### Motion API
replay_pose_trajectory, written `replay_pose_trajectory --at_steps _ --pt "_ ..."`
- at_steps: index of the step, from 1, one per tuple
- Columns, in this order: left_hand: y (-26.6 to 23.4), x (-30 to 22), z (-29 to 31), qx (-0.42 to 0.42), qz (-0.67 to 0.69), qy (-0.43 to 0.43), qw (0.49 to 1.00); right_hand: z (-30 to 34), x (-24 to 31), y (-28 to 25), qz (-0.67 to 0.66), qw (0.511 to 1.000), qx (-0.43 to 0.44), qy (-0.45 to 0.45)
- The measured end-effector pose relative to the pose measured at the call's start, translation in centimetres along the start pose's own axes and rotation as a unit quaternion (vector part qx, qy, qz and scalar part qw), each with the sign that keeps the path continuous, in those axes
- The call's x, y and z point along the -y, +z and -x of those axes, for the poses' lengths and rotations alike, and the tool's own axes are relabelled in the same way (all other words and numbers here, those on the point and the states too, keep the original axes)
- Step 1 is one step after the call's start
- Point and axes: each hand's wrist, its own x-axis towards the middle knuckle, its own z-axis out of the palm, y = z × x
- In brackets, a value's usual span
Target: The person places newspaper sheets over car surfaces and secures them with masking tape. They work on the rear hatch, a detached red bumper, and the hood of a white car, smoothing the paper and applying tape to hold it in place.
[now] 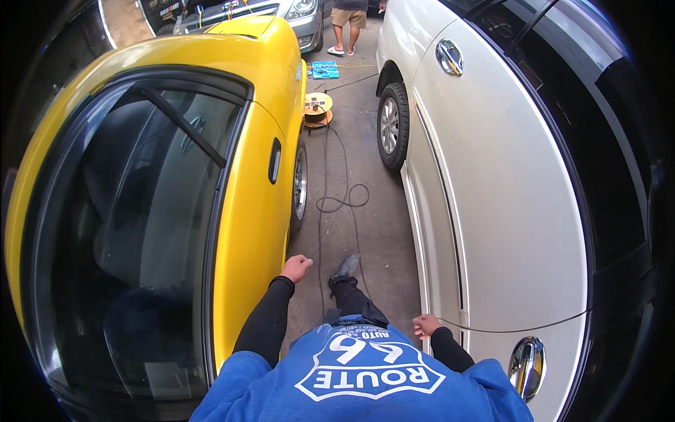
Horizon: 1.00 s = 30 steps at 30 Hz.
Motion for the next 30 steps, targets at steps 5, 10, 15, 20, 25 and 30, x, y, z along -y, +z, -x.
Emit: replay_pose_trajectory --at_steps 5,10,15,20,25,30 --pt "-4.5 -3.1 -10.4 0.028 -0.099 -0.074 0.992 -8.4 12.9 -4.0 -0.108 0.992 -0.043 0.039" --pt "-6.5 -6.0 -14.2 0.171 -0.068 -0.204 0.962 -14.5 28.0 -7.4 -0.063 0.997 -0.04 -0.024" --pt "-6.7 -11.2 -21.1 0.063 0.225 -0.316 0.919 -20.2 43.3 -10.5 -0.072 0.992 -0.02 -0.1" --pt "-10.1 -11.8 -36.5 0.086 0.155 -0.275 0.945 -28.4 56.1 -13.7 -0.036 0.995 0.005 -0.097" --pt "-16.0 -14.9 -55.3 0.063 0.119 -0.088 0.987 -34.3 70.5 -18.3 0.113 0.992 0.031 -0.048" --pt "-23.3 -26.2 -72.7 0.058 0.021 -0.1 0.993 -37.2 83.0 -22.0 0.127 0.983 0.089 -0.099"
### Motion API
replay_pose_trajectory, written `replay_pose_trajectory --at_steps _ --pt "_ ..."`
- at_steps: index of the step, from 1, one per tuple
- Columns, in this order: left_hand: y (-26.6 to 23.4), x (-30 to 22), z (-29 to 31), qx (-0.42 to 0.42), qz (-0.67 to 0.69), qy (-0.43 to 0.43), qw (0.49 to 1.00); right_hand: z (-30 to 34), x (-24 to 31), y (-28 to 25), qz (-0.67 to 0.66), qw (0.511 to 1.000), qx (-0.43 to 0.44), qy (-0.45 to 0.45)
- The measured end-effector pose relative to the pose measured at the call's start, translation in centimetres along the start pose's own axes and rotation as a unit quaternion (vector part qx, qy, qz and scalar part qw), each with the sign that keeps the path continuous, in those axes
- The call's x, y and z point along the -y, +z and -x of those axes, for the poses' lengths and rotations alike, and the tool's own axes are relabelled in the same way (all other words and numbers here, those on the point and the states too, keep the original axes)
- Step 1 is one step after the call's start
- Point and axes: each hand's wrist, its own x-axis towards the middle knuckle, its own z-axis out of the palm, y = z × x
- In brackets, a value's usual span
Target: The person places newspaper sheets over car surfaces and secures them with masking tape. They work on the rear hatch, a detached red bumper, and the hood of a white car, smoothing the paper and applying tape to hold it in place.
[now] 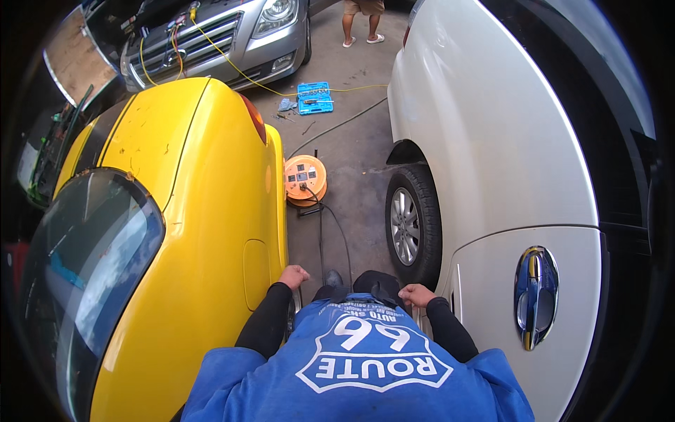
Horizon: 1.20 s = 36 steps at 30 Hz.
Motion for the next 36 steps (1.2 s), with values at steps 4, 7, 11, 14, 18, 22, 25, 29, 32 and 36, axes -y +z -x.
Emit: replay_pose_trajectory --at_steps 4,7,11,14,18,22,25,29,32,36 --pt "-4.4 -10.7 -9.0 -0.044 0.061 0.064 0.995 -4.8 7.2 -3.7 0.0 1.0 0.021 -0.005" --pt "-6.6 -15.4 -15.5 -0.057 0.159 0.062 0.984 -9.9 11.8 -8.1 0.086 0.994 0.039 -0.059" --pt "-11.3 -21.7 -22.0 -0.009 0.236 -0.076 0.969 -17.3 20.8 -15.1 0.073 0.994 0.05 -0.07" --pt "-13.7 -30.4 -25.5 0.127 0.286 -0.021 0.95 -21.9 30.8 -21.5 -0.053 0.994 0.048 -0.078" --pt "-15.6 -45.7 -30.4 0.286 0.36 0.08 0.884 -25.8 45.3 -30.0 -0.023 0.975 0.126 -0.184" --pt "-18.0 -59.2 -36.1 0.439 0.286 0.149 0.839 -27.2 56.8 -35.5 -0.114 0.926 0.212 -0.29" --pt "-19.6 -65.8 -40.4 0.479 0.246 0.181 0.823 -27.8 62.0 -39.2 -0.13 0.912 0.213 -0.327" --pt "-21.8 -71.1 -48.7 0.522 0.225 0.163 0.806 -32.0 67.0 -45.2 -0.008 0.931 0.099 -0.351" --pt "-23.9 -74.2 -56.5 0.531 0.206 0.181 0.802 -37.3 71.0 -48.3 -0.05 0.879 0.02 -0.473" --pt "-28.6 -80.5 -66.1 0.513 0.2 0.19 0.813 -43.4 79.4 -54.6 -0.046 0.883 -0.027 -0.467"
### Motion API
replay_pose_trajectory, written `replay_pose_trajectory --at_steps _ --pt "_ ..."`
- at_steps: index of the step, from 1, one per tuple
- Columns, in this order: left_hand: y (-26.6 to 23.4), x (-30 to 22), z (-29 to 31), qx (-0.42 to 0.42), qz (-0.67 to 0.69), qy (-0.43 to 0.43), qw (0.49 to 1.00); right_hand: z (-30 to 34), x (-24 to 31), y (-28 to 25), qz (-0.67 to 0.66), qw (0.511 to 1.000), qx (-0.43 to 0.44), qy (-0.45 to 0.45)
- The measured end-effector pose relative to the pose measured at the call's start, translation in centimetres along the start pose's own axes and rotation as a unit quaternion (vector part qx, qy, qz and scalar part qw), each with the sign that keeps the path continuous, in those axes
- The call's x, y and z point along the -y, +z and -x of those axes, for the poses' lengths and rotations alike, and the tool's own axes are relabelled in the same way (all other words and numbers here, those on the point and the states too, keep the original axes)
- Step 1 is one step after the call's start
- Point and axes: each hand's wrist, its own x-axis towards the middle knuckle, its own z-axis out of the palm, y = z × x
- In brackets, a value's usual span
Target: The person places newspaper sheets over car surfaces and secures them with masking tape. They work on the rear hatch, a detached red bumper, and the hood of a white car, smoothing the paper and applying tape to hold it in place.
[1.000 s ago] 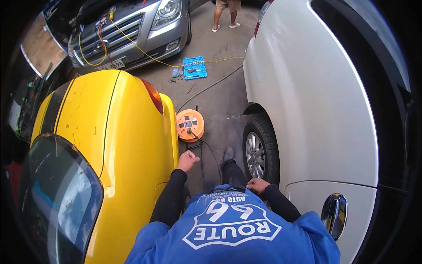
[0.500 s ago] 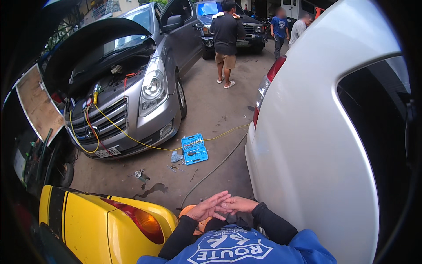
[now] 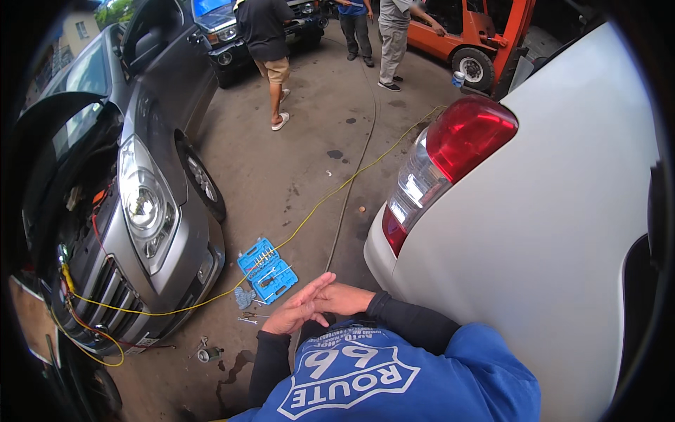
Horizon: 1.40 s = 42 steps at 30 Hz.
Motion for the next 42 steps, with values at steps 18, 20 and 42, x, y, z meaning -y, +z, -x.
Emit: replay_pose_trajectory --at_steps 18,20,42 --pt "-20.6 -21.5 -31.6 0.24 -0.111 -0.197 0.944 -14.1 -1.2 -24.4 0.066 0.906 -0.407 0.1" --pt "-22.0 -23.2 -37.0 0.253 -0.144 -0.213 0.933 -14.0 -2.8 -27.8 0.053 0.887 -0.412 0.202" --pt "-33.2 -32.2 -83.0 0.286 -0.153 -0.267 0.907 -10.3 -6.9 -58.8 0.023 0.667 -0.612 0.424"
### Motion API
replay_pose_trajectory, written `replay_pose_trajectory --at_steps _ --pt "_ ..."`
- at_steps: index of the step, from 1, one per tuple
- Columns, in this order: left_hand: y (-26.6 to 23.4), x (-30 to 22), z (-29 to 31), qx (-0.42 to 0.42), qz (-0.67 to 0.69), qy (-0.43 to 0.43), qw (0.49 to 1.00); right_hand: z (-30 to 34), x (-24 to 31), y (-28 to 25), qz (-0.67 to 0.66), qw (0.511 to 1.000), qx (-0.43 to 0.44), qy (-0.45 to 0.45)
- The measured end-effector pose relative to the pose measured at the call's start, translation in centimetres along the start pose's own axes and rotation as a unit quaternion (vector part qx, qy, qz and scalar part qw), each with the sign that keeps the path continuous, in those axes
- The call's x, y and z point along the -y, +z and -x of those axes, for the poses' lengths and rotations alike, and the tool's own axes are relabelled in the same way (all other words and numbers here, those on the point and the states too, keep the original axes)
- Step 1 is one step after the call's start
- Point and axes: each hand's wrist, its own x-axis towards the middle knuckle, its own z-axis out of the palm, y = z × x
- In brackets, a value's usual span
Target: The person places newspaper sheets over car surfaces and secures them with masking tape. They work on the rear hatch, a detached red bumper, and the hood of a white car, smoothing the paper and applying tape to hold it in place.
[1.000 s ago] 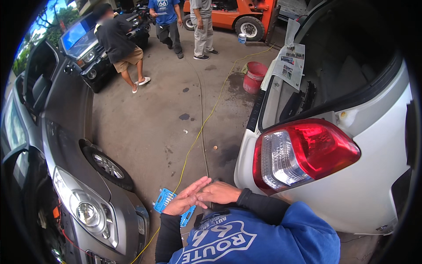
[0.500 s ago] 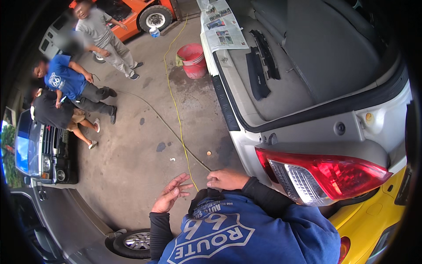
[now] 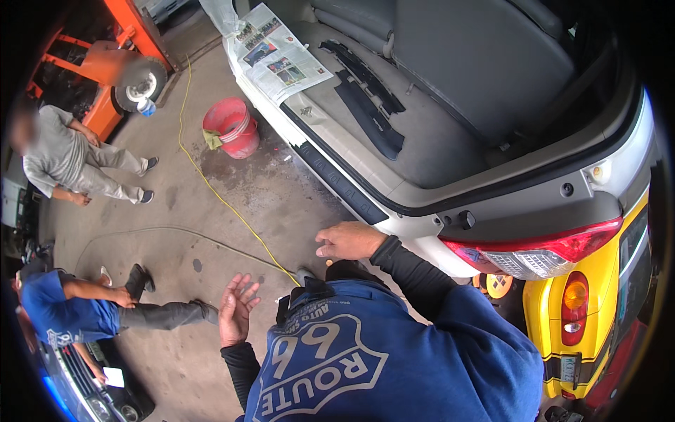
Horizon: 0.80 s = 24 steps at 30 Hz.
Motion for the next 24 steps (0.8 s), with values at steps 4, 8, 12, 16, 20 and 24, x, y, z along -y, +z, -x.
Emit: replay_pose_trajectory --at_steps 4,8,12,16,20,24 --pt "-5.3 -4.9 -4.3 -0.025 -0.013 0.016 0.999 -5.0 2.7 -1.8 -0.06 0.997 -0.037 -0.01" --pt "-8.9 -7.6 -8.8 -0.035 -0.005 0.002 0.999 -9.7 2.2 -3.6 0.006 0.998 -0.038 0.058" --pt "-11.6 -9.5 -15.0 -0.03 -0.016 -0.022 0.999 -16.0 -0.2 -6.0 -0.072 0.995 -0.031 0.061" --pt "-13.7 -12.7 -24.0 -0.019 -0.047 -0.032 0.998 -23.7 -3.9 -9.9 -0.043 0.994 -0.081 0.057" --pt "-14.1 -17.1 -33.8 -0.018 -0.066 -0.067 0.995 -30.5 -7.2 -14.4 -0.064 0.987 -0.129 0.074" --pt "-14.1 -21.2 -41.8 0.016 -0.106 -0.104 0.989 -36.1 -11.4 -18.8 -0.114 0.961 -0.228 0.104"
